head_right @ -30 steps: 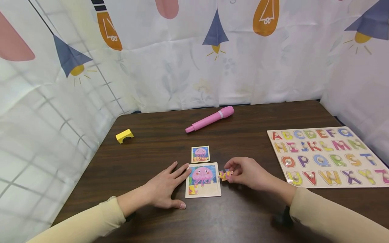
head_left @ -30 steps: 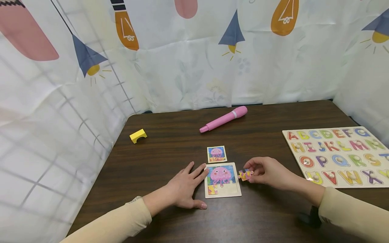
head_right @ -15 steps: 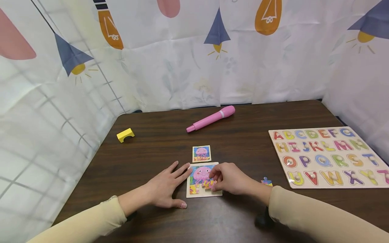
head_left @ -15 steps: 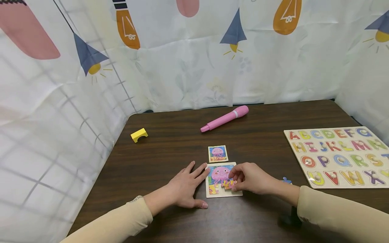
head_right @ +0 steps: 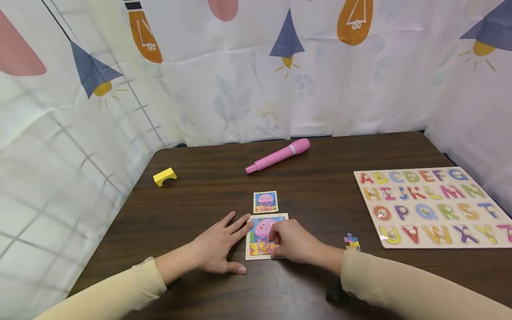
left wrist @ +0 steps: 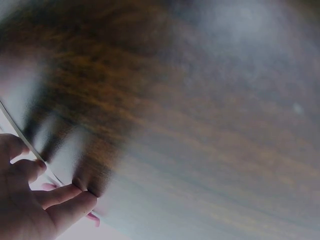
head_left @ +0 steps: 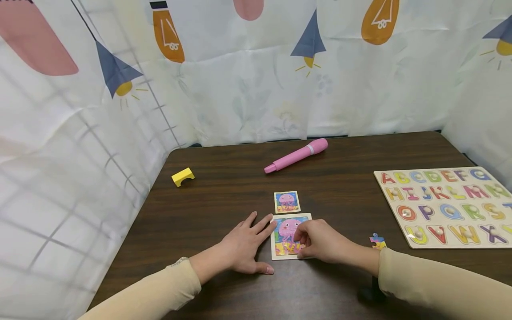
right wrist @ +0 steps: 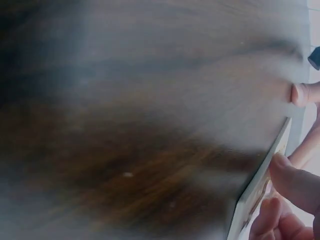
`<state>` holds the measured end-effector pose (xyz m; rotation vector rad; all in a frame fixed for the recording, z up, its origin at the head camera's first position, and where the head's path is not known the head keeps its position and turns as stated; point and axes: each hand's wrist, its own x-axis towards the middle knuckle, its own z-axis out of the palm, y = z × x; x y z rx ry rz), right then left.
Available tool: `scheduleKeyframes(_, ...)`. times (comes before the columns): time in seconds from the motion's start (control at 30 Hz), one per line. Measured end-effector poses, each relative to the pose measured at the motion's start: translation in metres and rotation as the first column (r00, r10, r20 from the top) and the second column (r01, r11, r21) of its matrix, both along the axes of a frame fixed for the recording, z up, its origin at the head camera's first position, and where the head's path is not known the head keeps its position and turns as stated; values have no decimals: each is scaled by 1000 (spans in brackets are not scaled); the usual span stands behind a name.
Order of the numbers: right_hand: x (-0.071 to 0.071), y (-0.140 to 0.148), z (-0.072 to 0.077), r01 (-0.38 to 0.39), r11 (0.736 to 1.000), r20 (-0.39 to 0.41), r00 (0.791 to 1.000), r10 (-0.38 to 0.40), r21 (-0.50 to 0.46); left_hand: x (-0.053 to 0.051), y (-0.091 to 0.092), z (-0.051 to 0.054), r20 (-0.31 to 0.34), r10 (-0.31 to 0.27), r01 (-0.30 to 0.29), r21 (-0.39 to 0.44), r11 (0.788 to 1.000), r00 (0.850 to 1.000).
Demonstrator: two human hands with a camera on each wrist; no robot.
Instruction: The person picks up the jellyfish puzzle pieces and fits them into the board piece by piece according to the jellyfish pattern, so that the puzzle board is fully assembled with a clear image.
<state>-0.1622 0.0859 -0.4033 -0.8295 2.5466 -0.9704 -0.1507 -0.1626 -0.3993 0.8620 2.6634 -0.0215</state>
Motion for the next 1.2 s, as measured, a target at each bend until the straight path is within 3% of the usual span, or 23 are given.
scheduleKeyframes(0.33, 1, 0, 1, -14, 1000, 4, 1000, 14, 19, 0, 0, 0, -2, 0, 0, -5, 1000, 1000)
scheduleKeyframes(0.47, 3, 9, 1, -101, 994, -110, 988, 105, 45, 0, 0, 0, 7, 3, -3, -8, 1000, 1000)
scheduleKeyframes(0.53, 5, 16, 0, -166, 981, -234, 954, 186, 103, 0, 0, 0, 9, 4, -3, -11, 1000, 1000)
scheduleKeyframes(0.6, 7, 24, 0, -219, 957, -352, 895, 274, 190, 0, 1, 1, 7, 3, -3, -14, 1000, 1000)
scheduleKeyframes(0.67, 9, 31, 0, -250, 926, -405, 844, 352, 282, 0, 1, 1, 5, 2, -2, -19, 1000, 1000)
scheduleKeyframes(0.7, 10, 34, -1, -262, 913, -408, 831, 379, 314, 0, 1, 0, 2, 1, -1, -22, 1000, 1000)
scheduleKeyframes(0.77, 11, 38, 0, -275, 889, -374, 832, 411, 366, -1, 1, 0, 2, 0, 0, -25, 1000, 1000)
scheduleKeyframes(0.9, 11, 42, 0, -280, 870, -299, 858, 417, 406, -1, 1, 0, 8, 2, -2, -25, 1000, 1000)
scheduleKeyframes(1.2, 13, 45, -3, -288, 858, -289, 855, 430, 425, -1, 1, -1, 13, 4, -4, -23, 1000, 1000)
